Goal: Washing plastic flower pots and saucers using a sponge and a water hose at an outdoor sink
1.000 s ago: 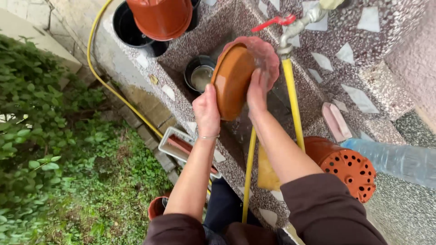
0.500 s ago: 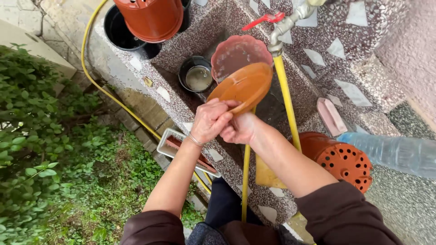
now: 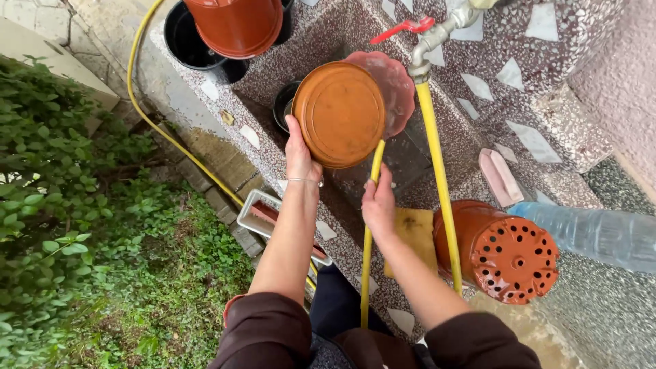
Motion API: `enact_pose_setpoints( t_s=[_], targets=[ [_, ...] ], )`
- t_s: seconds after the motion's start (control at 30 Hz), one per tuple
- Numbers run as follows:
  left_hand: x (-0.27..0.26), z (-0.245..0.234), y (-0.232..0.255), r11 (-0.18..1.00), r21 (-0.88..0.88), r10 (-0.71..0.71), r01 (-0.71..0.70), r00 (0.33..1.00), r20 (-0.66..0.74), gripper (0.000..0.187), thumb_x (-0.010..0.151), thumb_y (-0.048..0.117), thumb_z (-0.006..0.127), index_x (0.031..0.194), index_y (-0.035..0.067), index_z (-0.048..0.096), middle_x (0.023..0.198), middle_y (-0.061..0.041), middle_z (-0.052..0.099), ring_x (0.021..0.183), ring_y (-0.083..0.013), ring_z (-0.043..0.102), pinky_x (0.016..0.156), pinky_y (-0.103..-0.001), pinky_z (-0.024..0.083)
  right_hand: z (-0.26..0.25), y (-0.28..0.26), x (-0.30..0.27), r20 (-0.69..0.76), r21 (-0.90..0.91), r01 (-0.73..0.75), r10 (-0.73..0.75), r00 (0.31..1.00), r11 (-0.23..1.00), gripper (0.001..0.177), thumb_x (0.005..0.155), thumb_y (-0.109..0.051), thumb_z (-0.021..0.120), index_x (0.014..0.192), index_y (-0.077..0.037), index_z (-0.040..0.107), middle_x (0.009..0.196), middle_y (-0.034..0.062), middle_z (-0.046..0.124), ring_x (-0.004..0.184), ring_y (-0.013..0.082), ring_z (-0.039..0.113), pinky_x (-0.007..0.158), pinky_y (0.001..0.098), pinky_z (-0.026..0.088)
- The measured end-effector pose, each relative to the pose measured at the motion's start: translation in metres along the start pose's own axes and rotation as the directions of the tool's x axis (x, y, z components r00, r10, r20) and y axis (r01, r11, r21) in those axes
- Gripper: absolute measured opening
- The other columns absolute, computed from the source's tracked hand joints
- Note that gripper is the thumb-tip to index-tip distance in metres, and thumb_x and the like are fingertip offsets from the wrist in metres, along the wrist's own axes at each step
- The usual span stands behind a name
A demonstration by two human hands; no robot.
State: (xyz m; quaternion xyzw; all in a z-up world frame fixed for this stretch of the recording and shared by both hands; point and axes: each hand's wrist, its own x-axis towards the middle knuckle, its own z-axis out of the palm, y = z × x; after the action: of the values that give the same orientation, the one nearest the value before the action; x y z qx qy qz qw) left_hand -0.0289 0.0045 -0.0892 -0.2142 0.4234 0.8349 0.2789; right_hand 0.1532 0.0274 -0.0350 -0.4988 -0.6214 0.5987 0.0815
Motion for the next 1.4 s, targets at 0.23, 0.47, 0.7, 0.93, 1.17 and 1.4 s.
enact_pose_setpoints(
  t_s=[0.23,0.47,0.7,0.93,1.17,1.4],
  targets=[
    [0.045,0.013,-0.037,0.962,-0.248,-0.074,0.112,0.984,0.160,0.071,0.084,0.066,0.075,0.120,0.006,0.067,0.113,-0.016,0.072,0.097,-0.0313,0.075,0.084,-0.049,0.066,0.010,-0.039,-0.050,0.127,-0.188,0.105,-0.082,0.989,0.976,0.056,0.107,-0.006,0.040,0.160,-0.009,0.025,0.096,0.0178,0.062,0.080,0.0245,0.062,0.075,0.0364,0.055],
    [0.057,0.007,-0.052,0.932,-0.308,-0.129,0.191,0.969,0.210,0.077,0.085,0.069,0.073,0.129,0.006,0.065,0.122,-0.020,0.069,0.105,-0.0366,0.073,0.088,-0.053,0.064,-0.009,-0.035,-0.044,0.087,-0.277,-0.001,0.026,0.996,0.961,0.055,0.106,-0.009,0.041,0.160,-0.013,0.026,0.098,0.0138,0.062,0.083,0.0208,0.063,0.077,0.0324,0.054],
    [0.039,0.017,-0.024,0.989,-0.148,0.037,0.001,0.965,0.259,0.062,0.088,0.049,0.081,0.131,0.008,0.064,0.119,-0.020,0.070,0.103,-0.0357,0.074,0.088,-0.053,0.065,-0.016,-0.040,-0.062,0.096,-0.286,0.092,-0.067,0.993,0.954,0.054,0.106,-0.013,0.041,0.159,-0.008,0.029,0.095,0.0152,0.067,0.082,0.0254,0.065,0.072,0.0377,0.053],
    [0.015,0.030,-0.017,-0.048,0.260,0.154,-0.965,0.250,0.956,0.023,0.090,0.039,0.079,0.104,0.022,0.074,0.111,0.001,0.076,0.104,-0.0259,0.070,0.095,-0.044,0.055,-0.028,-0.026,-0.077,0.143,-0.241,0.208,-0.178,0.974,0.948,0.057,0.105,-0.011,0.040,0.159,-0.003,0.025,0.096,0.0204,0.066,0.086,0.0323,0.065,0.079,0.0474,0.054],
    [0.027,0.006,-0.031,-0.568,-0.173,-0.135,-0.805,-0.117,0.984,0.017,0.100,0.030,0.063,0.111,0.018,0.067,0.114,0.004,0.074,0.122,-0.0154,0.062,0.122,-0.046,0.032,-0.022,-0.037,-0.077,0.175,-0.301,0.136,-0.085,0.981,0.944,0.057,0.105,-0.011,0.040,0.160,-0.014,0.026,0.091,0.0128,0.067,0.075,0.0238,0.065,0.068,0.0380,0.055],
    [0.015,-0.019,0.002,-0.600,-0.315,-0.202,-0.736,-0.241,0.949,0.012,0.100,0.018,0.062,0.108,0.013,0.070,0.111,-0.005,0.075,0.118,-0.0221,0.065,0.123,-0.054,0.034,-0.030,-0.036,-0.065,0.130,-0.316,0.010,0.033,0.991,0.949,0.056,0.106,-0.012,0.041,0.160,-0.017,0.027,0.093,0.0112,0.069,0.082,0.0239,0.065,0.072,0.0364,0.054]
  ],
)
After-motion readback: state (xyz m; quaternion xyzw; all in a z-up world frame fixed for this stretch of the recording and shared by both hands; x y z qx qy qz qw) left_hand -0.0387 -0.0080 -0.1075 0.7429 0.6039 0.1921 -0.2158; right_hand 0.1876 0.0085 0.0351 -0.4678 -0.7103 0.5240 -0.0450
